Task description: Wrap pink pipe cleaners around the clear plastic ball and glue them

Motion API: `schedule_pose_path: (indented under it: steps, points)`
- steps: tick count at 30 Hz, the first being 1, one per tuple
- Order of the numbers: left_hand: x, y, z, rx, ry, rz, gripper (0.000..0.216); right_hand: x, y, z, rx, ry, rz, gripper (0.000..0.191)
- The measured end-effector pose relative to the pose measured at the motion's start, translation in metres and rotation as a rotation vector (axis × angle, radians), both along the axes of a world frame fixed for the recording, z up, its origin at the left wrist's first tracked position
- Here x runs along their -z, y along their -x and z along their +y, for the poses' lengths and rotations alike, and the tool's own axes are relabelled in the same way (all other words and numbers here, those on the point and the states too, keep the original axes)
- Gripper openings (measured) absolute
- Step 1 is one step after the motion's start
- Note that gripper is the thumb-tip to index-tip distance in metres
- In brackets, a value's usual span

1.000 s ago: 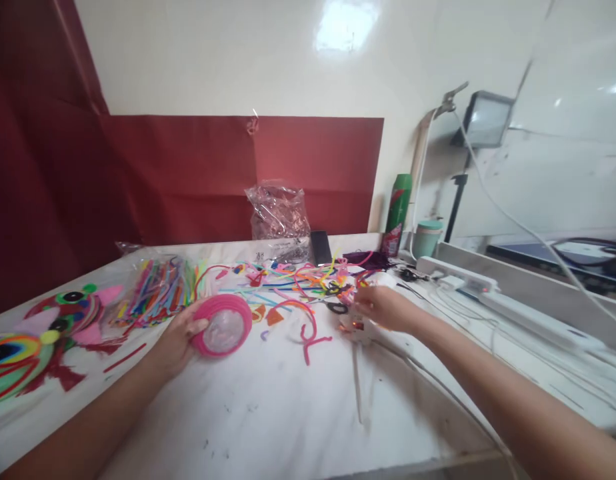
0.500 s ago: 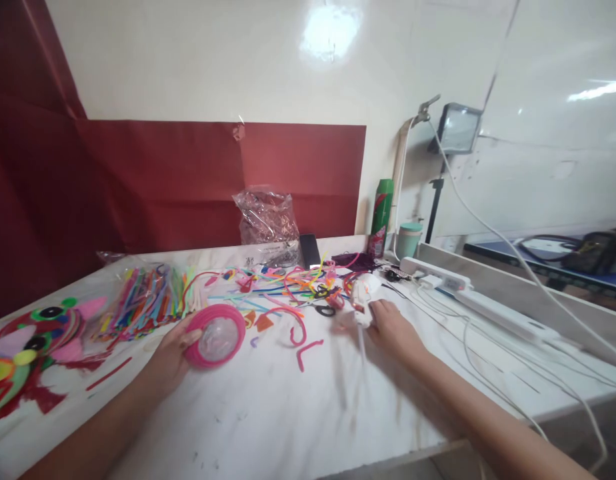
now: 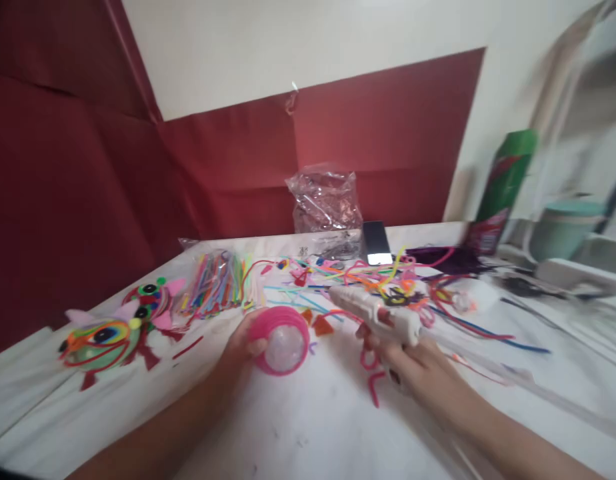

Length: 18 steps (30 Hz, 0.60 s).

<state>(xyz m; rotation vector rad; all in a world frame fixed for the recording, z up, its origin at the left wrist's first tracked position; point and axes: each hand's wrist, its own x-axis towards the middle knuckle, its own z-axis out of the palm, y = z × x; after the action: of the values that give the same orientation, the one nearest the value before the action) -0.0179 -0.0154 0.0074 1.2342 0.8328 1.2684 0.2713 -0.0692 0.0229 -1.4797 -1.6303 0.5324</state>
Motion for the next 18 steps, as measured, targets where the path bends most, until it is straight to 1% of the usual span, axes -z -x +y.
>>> schedule_pose_path:
  steps: [2, 3, 5, 8, 9, 11, 13, 18]
  points:
    - [0.004, 0.002, 0.001, -0.020, -0.006, 0.022, 0.069, 0.009, 0.021, -0.010, -0.134, 0.026, -0.032, 0.050]
    - [0.005, 0.003, 0.001, -0.026, -0.002, 0.026, 0.070, 0.016, 0.028, -0.015, -0.162, 0.031, -0.050, 0.052]
    - [0.005, 0.003, 0.001, -0.027, 0.005, 0.016, 0.072, 0.034, 0.033, -0.025, -0.129, 0.017, -0.071, 0.054]
    - [0.004, 0.001, 0.000, -0.037, -0.012, 0.046, 0.073, 0.063, 0.024, -0.033, -0.035, -0.011, -0.132, 0.055]
    - [0.004, 0.000, 0.000, -0.053, -0.022, 0.079, 0.074, 0.071, 0.018, -0.034, -0.048, -0.010, -0.168, 0.051]
    - [0.004, -0.002, -0.001, -0.080, -0.051, 0.149, 0.076, 0.085, 0.006, -0.034, -0.124, -0.001, -0.244, 0.041]
    - [0.005, -0.003, -0.002, -0.081, -0.084, 0.188, 0.078, 0.094, -0.004, -0.033, -0.182, -0.001, -0.288, 0.039]
    - [0.003, -0.004, -0.006, -0.098, -0.105, 0.243, 0.075, 0.107, -0.009, -0.033, -0.167, -0.006, -0.279, 0.052]
